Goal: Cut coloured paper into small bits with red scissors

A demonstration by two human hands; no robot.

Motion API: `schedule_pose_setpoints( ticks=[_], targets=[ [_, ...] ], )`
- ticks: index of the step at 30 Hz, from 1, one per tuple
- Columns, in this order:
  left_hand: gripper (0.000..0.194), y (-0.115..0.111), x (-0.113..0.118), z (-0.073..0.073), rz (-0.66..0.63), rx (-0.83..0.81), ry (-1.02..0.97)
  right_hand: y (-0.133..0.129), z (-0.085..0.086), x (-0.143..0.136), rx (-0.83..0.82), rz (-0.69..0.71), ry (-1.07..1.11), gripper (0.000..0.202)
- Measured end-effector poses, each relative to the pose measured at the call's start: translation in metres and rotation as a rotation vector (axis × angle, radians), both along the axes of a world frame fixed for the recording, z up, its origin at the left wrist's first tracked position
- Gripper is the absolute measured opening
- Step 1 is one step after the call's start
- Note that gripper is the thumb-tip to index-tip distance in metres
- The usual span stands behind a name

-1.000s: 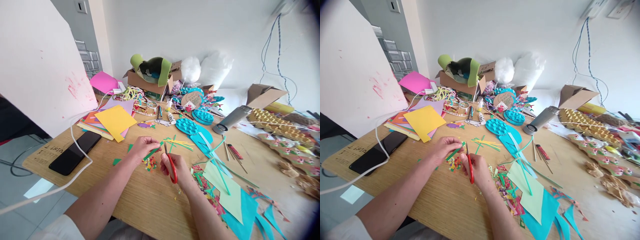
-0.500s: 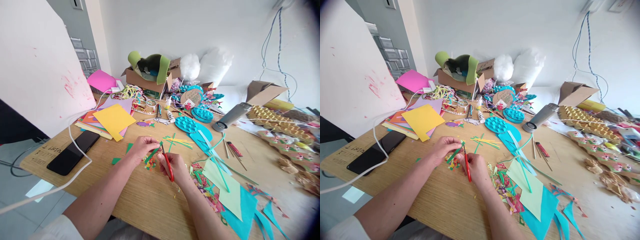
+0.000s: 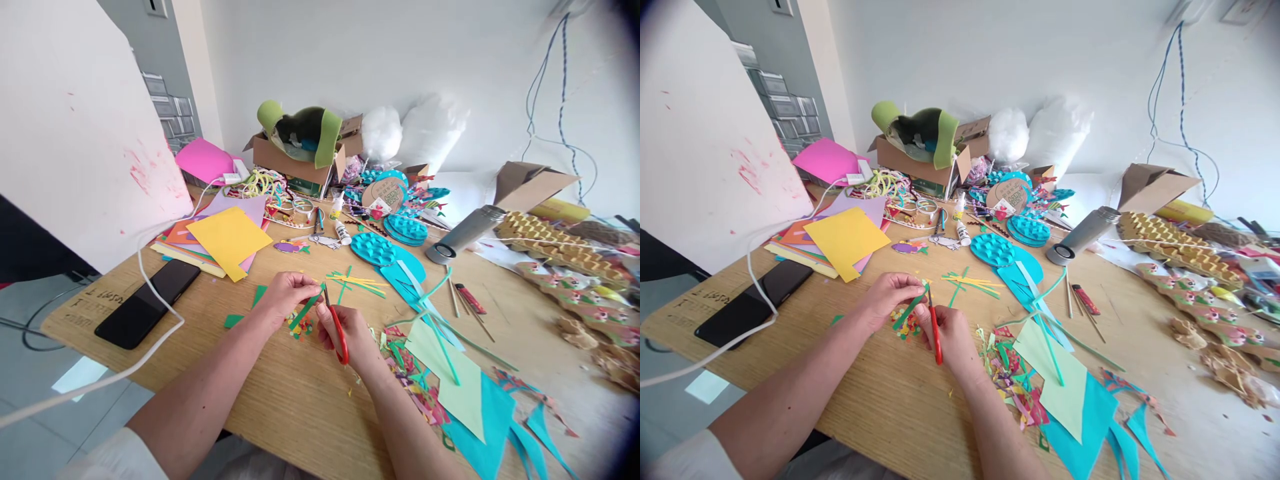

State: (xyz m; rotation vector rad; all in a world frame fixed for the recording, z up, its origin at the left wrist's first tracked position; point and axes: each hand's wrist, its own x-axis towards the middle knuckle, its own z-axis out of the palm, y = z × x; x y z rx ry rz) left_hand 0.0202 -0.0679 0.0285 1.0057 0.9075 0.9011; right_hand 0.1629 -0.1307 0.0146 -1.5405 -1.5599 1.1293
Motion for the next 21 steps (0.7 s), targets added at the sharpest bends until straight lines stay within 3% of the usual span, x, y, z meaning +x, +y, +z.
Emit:
schedule_pose_setpoints(
  ticks=[21],
  targets=[
    [0.014, 0.0005, -0.0011, -0.0021, -0.024, -0.006, 0.002, 0.0, 0.0024, 0.0, -0.048, -0.044, -0.03, 0.053]
  ],
)
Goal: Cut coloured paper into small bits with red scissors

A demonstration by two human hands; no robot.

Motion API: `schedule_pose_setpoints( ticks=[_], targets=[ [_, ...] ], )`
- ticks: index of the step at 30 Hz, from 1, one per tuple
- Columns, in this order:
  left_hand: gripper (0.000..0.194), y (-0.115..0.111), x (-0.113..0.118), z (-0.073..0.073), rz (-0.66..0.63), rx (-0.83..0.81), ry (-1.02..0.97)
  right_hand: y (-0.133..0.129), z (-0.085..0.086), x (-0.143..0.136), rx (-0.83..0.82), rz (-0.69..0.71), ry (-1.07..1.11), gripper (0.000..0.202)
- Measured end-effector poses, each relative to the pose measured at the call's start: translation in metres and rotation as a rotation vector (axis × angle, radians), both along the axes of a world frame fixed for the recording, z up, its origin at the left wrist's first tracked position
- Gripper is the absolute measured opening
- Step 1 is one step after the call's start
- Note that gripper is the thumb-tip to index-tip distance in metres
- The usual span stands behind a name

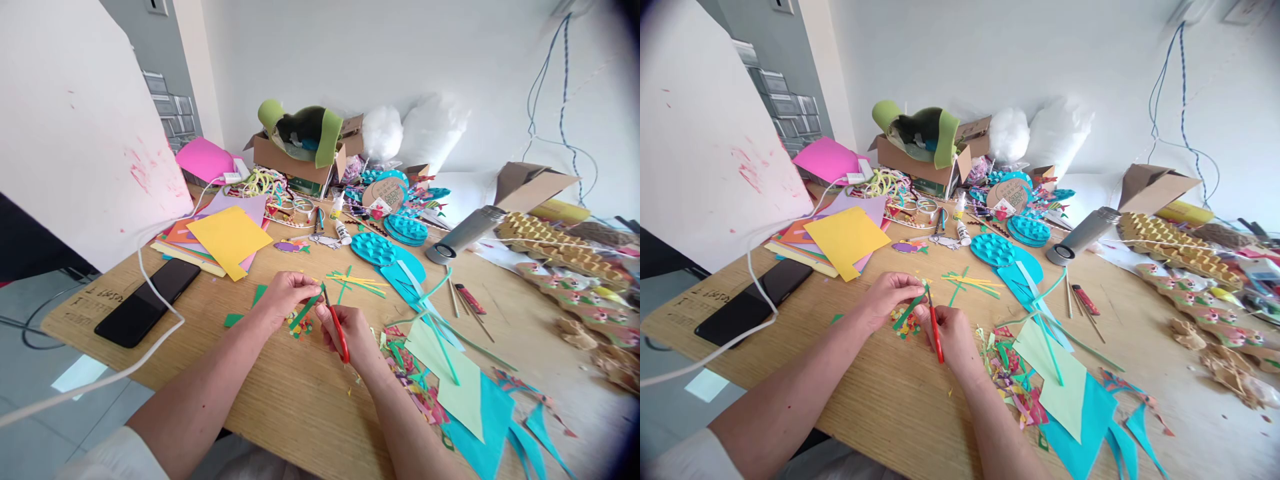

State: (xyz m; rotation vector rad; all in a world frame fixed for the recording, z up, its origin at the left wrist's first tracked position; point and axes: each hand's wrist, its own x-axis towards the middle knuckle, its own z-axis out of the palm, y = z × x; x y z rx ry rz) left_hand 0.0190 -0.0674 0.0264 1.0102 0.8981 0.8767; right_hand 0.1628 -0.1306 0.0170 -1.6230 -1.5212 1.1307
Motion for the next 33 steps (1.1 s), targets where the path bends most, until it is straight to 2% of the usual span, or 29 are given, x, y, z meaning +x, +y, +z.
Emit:
schedule_pose_setpoints(
  ticks=[17, 24, 33],
  targets=[
    [0.014, -0.0002, 0.0005, 0.0022, 0.005, -0.005, -0.01, 0.0017, -0.0025, -0.0008, 0.007, -0.062, -0.041, 0.059],
    [0.016, 0.0002, 0.0003, -0.0006, -0.055, -0.051, -0.011, 0.0022, -0.0058, 0.0012, 0.024, -0.089, -0.061, 0.06],
    [0.023, 0.0006, -0.0002, -0.0008, -0.074, -0.113, -0.048, 0.0014, -0.0006, -0.0006, -0.003, -0.13, -0.073, 0.059]
  ],
)
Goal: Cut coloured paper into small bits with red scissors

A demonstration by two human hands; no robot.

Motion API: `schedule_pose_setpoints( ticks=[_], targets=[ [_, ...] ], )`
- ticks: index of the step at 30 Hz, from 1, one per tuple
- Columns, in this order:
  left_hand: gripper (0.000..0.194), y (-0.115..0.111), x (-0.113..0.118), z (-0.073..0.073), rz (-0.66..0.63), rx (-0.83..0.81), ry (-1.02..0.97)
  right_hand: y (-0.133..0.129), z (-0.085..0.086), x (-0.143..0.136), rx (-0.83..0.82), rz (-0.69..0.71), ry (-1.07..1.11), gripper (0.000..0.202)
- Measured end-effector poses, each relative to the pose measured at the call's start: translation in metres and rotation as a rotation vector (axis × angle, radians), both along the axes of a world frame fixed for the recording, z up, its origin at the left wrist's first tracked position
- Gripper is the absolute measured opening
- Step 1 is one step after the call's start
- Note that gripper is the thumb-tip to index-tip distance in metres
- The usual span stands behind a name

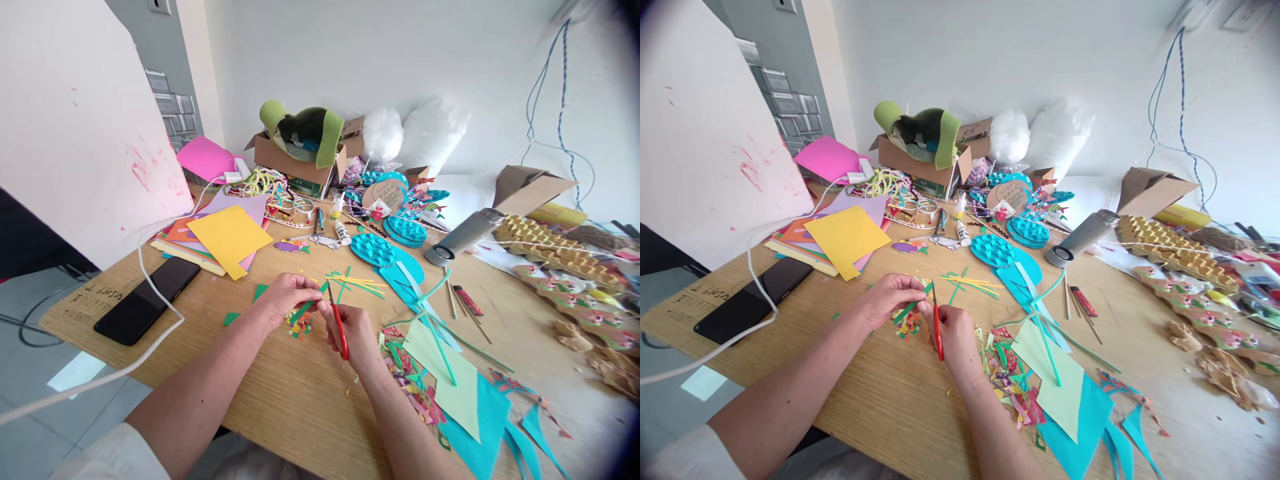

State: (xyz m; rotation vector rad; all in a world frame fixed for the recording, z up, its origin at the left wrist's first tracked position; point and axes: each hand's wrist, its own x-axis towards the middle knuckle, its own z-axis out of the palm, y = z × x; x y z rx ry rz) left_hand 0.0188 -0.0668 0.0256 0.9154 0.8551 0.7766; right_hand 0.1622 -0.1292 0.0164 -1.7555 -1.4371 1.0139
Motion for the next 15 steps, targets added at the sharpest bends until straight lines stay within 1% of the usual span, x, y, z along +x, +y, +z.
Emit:
schedule_pose_setpoints(
  ticks=[6, 9, 10, 12, 13, 15],
  targets=[
    [0.022, 0.002, -0.002, -0.002, -0.008, 0.009, -0.003, 0.001, 0.003, 0.002, -0.023, -0.015, -0.011, 0.059],
    [0.021, 0.004, -0.003, -0.003, 0.016, -0.003, 0.012, 0.003, 0.009, 0.013, -0.1, -0.004, -0.052, 0.057],
    [0.021, 0.005, -0.004, -0.003, 0.035, 0.002, 0.025, 0.003, 0.012, 0.018, -0.142, 0.03, -0.076, 0.056],
    [0.02, 0.007, -0.005, -0.003, 0.071, 0.036, 0.054, 0.003, 0.017, 0.029, -0.214, 0.164, -0.13, 0.053],
    [0.019, 0.007, -0.006, -0.003, 0.079, 0.055, 0.068, 0.002, 0.019, 0.033, -0.223, 0.244, -0.183, 0.052],
    [0.019, 0.008, -0.008, -0.003, 0.079, 0.075, 0.096, 0.001, 0.022, 0.04, -0.177, 0.363, -0.359, 0.049]
  ],
)
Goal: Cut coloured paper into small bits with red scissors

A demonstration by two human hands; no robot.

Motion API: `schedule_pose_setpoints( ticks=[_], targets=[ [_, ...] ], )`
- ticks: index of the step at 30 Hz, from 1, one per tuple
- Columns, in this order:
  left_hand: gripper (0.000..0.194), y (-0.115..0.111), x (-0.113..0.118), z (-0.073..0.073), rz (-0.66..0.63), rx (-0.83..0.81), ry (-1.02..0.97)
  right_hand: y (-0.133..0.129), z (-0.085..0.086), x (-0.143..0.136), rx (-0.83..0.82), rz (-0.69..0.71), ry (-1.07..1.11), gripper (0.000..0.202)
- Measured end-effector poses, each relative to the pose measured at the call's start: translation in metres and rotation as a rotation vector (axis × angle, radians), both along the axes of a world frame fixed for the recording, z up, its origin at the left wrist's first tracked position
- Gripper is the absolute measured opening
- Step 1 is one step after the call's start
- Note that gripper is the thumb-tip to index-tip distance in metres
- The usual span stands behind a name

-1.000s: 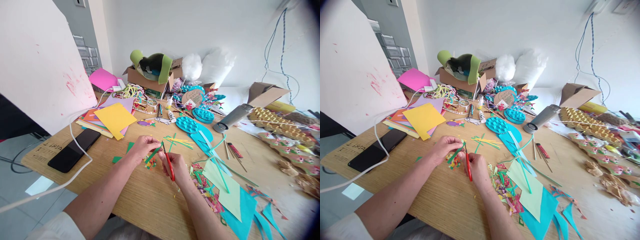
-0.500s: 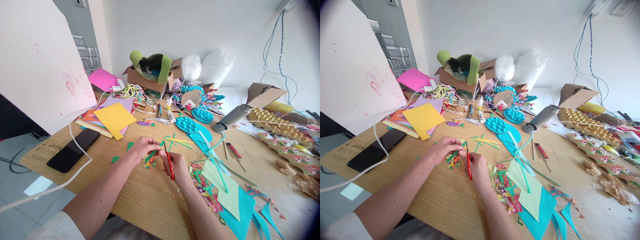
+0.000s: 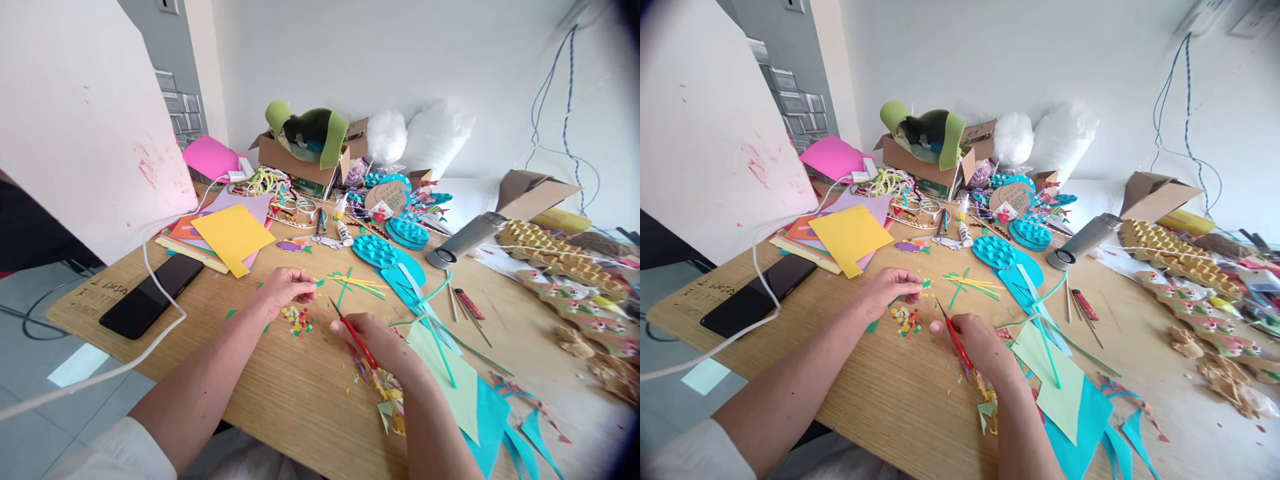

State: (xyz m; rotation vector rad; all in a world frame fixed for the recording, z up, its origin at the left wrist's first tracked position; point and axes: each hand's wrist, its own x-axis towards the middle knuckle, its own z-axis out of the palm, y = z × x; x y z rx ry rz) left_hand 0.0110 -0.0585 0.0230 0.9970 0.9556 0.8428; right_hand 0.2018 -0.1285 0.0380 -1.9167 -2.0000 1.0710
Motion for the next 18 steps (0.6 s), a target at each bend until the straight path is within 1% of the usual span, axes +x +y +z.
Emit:
schedule_pose_setpoints(
  ticks=[2, 3, 5, 7, 10, 15, 18],
  targets=[
    [0.019, 0.0, -0.001, 0.0, -0.009, 0.002, 0.022, -0.001, 0.001, 0.002, 0.063, 0.094, -0.131, 0.048],
    [0.019, 0.0, -0.002, 0.001, -0.015, 0.005, 0.031, -0.002, 0.002, 0.002, 0.067, 0.124, -0.145, 0.047],
    [0.018, 0.0, -0.003, 0.002, -0.027, 0.017, 0.04, -0.003, 0.002, 0.0, 0.028, 0.153, -0.088, 0.047],
    [0.017, 0.0, -0.003, 0.002, -0.032, 0.021, 0.04, -0.002, 0.003, -0.003, 0.014, 0.121, -0.027, 0.048],
    [0.016, 0.0, -0.002, 0.004, -0.024, 0.008, 0.032, -0.001, 0.0, -0.007, 0.046, 0.039, 0.005, 0.048],
    [0.014, -0.002, 0.0, 0.006, -0.016, -0.009, 0.053, 0.001, -0.007, -0.012, 0.073, 0.018, 0.143, 0.042],
    [0.012, -0.003, 0.0, 0.006, -0.031, -0.007, 0.069, 0.001, -0.009, -0.014, 0.06, -0.015, 0.167, 0.042]
  ],
)
